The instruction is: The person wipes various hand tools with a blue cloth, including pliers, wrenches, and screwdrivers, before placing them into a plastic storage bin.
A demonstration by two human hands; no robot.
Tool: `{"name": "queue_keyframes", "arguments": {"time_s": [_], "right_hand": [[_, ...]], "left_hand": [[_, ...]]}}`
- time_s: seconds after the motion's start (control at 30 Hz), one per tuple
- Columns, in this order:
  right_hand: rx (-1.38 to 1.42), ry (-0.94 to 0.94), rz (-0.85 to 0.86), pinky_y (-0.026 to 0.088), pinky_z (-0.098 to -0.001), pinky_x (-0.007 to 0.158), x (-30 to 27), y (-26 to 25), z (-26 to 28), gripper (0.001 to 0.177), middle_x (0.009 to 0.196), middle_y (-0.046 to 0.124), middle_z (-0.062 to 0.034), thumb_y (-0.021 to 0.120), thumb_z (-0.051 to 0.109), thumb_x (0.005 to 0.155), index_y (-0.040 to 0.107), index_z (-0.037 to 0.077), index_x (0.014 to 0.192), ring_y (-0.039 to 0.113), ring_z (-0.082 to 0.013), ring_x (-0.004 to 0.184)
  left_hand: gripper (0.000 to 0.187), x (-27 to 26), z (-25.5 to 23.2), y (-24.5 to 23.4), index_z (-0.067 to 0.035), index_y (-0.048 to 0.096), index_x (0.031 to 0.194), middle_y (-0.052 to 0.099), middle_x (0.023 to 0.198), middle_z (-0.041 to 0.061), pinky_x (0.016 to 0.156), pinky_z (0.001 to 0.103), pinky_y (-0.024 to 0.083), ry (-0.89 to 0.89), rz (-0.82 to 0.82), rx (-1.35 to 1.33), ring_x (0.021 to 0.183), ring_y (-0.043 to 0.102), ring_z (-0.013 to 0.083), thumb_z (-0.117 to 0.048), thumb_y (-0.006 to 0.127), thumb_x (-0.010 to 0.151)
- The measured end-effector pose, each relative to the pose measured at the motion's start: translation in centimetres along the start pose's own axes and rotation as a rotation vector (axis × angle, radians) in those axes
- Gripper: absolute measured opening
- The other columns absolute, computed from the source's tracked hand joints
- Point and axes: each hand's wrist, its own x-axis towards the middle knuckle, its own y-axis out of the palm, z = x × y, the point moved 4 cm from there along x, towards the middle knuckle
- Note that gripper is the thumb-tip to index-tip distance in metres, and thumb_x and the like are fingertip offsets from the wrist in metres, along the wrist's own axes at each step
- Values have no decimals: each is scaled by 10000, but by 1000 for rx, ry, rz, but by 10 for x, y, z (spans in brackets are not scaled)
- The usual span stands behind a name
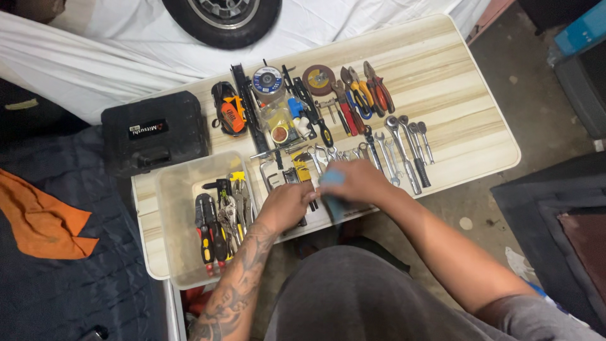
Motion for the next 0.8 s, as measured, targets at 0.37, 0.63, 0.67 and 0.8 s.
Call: {"name": "queue_keyframes", "arguments": {"time_s": [0.37,0.63,0.67,0.8], "right_hand": [[-140,-194,-585,373,-484,1087,-11,10,21,324,1381,524,-274,668,307,971,722,46,1156,435,-397,1304],[-518,-244,-607,467,-410,594,14,10,-19,135,705,620,-70,712,207,1007,751,113,920,630,-275,694],[-136,-56,-634,474,-393,588,14,8,-34,237,688,634,-67,693,262,1019,747,87,868,622,-255,657],[1106,523,-689,506,-363,565,13,20,-72,419,674,656,-63,680,404,1004,699,38,801,615,-215,595]], "left_hand": [[276,14,3,50,-25,669,965,643,708,128,600,395,486,-144,-137,-562,625,611,255,-235,510,1047],[238,-2,-9,43,-21,675,947,644,686,136,625,382,491,-54,-170,-452,620,625,253,-205,536,1008],[245,-3,-7,45,-21,681,935,637,668,127,611,370,485,-42,-166,-452,602,613,239,-205,538,1011],[269,3,5,61,-10,671,918,515,620,57,501,296,390,-78,-66,-750,519,462,141,-185,521,1057]]}}
